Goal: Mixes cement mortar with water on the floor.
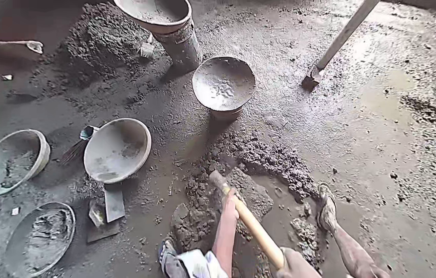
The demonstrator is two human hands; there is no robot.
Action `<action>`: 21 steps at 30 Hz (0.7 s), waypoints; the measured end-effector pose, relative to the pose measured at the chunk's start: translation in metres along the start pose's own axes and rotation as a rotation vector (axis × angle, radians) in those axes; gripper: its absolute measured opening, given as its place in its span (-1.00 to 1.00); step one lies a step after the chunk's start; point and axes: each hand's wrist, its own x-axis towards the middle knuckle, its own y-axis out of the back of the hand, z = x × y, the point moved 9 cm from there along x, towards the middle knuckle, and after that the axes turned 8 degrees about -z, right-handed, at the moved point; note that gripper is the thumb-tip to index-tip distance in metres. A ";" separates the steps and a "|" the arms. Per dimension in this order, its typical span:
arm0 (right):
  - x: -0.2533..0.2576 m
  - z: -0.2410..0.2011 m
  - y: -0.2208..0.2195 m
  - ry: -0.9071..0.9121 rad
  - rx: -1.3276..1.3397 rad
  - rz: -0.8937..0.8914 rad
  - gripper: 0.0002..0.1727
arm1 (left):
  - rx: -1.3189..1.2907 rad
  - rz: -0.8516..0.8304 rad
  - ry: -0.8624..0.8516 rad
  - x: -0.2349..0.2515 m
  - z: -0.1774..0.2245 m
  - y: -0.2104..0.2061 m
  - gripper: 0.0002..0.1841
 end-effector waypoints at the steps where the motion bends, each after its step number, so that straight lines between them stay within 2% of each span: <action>1: -0.007 -0.014 0.013 0.016 0.025 -0.006 -0.62 | 0.027 -0.037 -0.023 0.001 0.023 -0.023 -0.88; 5: -0.053 -0.097 0.072 0.188 0.098 0.029 -0.66 | 0.076 -0.198 -0.150 -0.014 0.136 -0.111 -0.80; 8: -0.092 -0.162 0.117 0.368 0.085 0.091 -0.69 | 0.120 -0.306 -0.311 -0.043 0.231 -0.174 -0.84; 11: -0.095 -0.205 0.152 0.600 0.042 0.229 -0.60 | 0.165 -0.391 -0.483 -0.074 0.312 -0.226 -0.83; 13: -0.069 -0.223 0.174 0.694 -0.051 0.376 -0.54 | 0.158 -0.410 -0.535 -0.087 0.343 -0.246 -0.87; 16: 0.001 -0.242 0.199 0.741 -0.093 0.549 -0.48 | 0.201 -0.416 -0.593 -0.086 0.361 -0.256 -0.87; 18: 0.034 -0.256 0.206 0.755 -0.074 0.596 -0.47 | 0.235 -0.440 -0.638 -0.082 0.370 -0.258 -0.89; 21: 0.047 -0.285 0.211 0.748 -0.092 0.632 -0.50 | 0.305 -0.509 -0.773 -0.091 0.394 -0.257 -0.82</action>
